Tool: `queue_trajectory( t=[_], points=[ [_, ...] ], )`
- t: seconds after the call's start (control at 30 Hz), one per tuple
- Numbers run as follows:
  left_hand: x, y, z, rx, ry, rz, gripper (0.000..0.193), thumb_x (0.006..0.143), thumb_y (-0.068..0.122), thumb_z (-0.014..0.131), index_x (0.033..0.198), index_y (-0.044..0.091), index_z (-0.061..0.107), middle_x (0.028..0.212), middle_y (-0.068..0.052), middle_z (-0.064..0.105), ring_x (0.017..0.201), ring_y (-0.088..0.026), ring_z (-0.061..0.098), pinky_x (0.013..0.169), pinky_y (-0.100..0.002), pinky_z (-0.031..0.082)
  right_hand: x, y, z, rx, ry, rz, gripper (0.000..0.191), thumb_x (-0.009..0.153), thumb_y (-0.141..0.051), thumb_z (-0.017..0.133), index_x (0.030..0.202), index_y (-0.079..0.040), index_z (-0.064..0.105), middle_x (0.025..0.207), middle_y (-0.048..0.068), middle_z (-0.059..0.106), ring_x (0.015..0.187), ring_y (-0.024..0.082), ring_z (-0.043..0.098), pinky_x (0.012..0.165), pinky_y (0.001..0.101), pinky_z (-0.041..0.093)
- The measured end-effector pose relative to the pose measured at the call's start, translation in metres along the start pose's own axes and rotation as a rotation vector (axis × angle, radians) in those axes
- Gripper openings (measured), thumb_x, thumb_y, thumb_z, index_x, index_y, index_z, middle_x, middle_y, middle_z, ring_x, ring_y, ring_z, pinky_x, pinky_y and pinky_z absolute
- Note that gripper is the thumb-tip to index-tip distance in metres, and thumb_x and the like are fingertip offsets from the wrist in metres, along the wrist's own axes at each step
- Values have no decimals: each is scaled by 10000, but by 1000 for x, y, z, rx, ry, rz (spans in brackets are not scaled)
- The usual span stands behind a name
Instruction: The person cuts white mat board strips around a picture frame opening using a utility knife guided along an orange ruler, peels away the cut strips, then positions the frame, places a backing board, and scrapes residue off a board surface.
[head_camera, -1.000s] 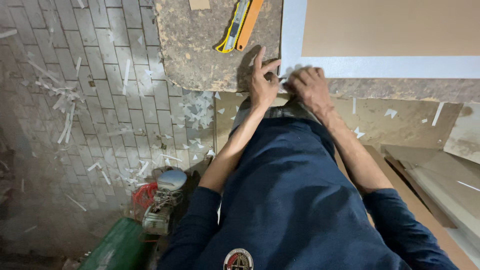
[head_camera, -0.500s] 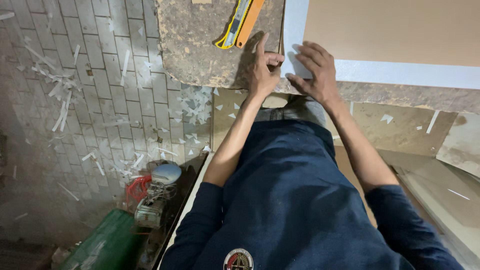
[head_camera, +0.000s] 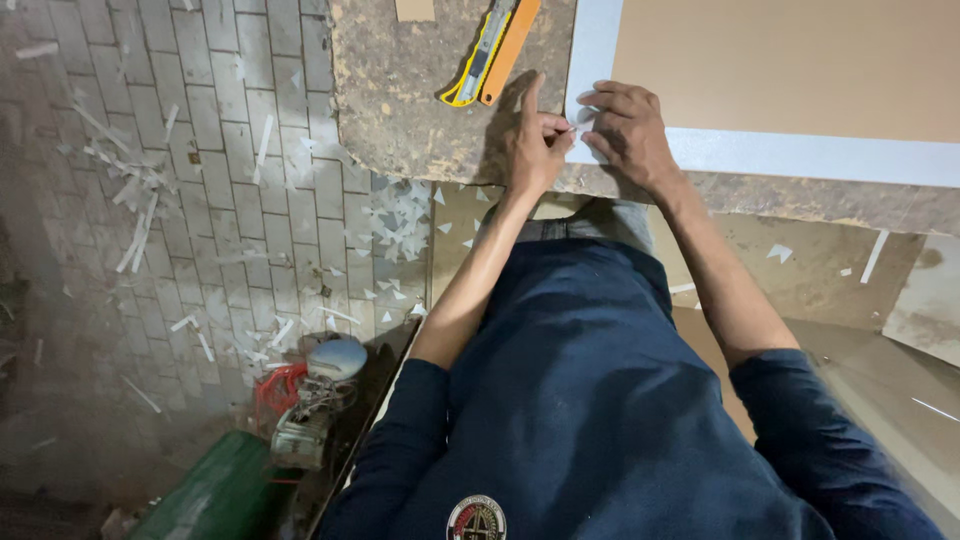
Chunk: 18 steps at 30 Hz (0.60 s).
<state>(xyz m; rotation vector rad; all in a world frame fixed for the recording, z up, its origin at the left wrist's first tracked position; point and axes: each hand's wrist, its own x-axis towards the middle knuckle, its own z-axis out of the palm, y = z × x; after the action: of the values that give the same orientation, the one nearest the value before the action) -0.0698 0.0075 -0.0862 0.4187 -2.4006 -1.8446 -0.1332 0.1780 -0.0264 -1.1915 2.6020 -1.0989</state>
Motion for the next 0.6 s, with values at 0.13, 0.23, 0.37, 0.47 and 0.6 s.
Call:
queue_trajectory(
  t=[0.13, 0.23, 0.37, 0.47, 0.6],
  points=[
    [4, 3, 8, 43, 14, -76, 815, 856, -5, 761, 1553, 87, 347, 877, -39, 768, 757, -119, 743, 732, -281, 600, 6, 1, -3, 87, 35, 106, 124, 986, -115, 741, 1069, -30, 706, 1293, 72, 711, 1316, 309, 609, 1087, 480, 405],
    [0, 1, 2, -109, 23, 20, 537, 916, -1, 751, 1387, 49, 497, 979, -47, 732, 810, -117, 697, 743, -262, 571, 9, 8, -4, 166, 72, 169, 102, 1016, -113, 729, 1045, -17, 706, 1209, 123, 717, 1196, 341, 664, 1029, 465, 468],
    [-24, -19, -65, -129, -93, 13, 210, 907, -11, 756, 1094, 15, 665, 1157, -83, 645, 825, -120, 633, 699, -250, 524, 6, 21, -2, 344, 60, 288, 123, 995, -111, 732, 1004, 5, 691, 1173, 169, 720, 1026, 343, 696, 853, 427, 530],
    [-52, -29, -162, 89, -316, 126, 146, 906, -38, 750, 1020, 30, 688, 1210, -82, 676, 920, -135, 651, 750, -271, 531, 0, 27, 3, 384, 70, 285, 116, 992, -95, 737, 998, 11, 690, 1168, 188, 723, 1053, 333, 701, 831, 413, 537],
    [-72, -16, -268, 908, -331, -239, 523, 672, 96, 850, 1179, 134, 730, 933, -67, 786, 848, -202, 670, 734, -359, 530, -8, 34, 10, 312, 103, 213, 93, 1010, -74, 761, 996, 6, 713, 1106, 192, 728, 1154, 340, 696, 914, 420, 536]
  ],
)
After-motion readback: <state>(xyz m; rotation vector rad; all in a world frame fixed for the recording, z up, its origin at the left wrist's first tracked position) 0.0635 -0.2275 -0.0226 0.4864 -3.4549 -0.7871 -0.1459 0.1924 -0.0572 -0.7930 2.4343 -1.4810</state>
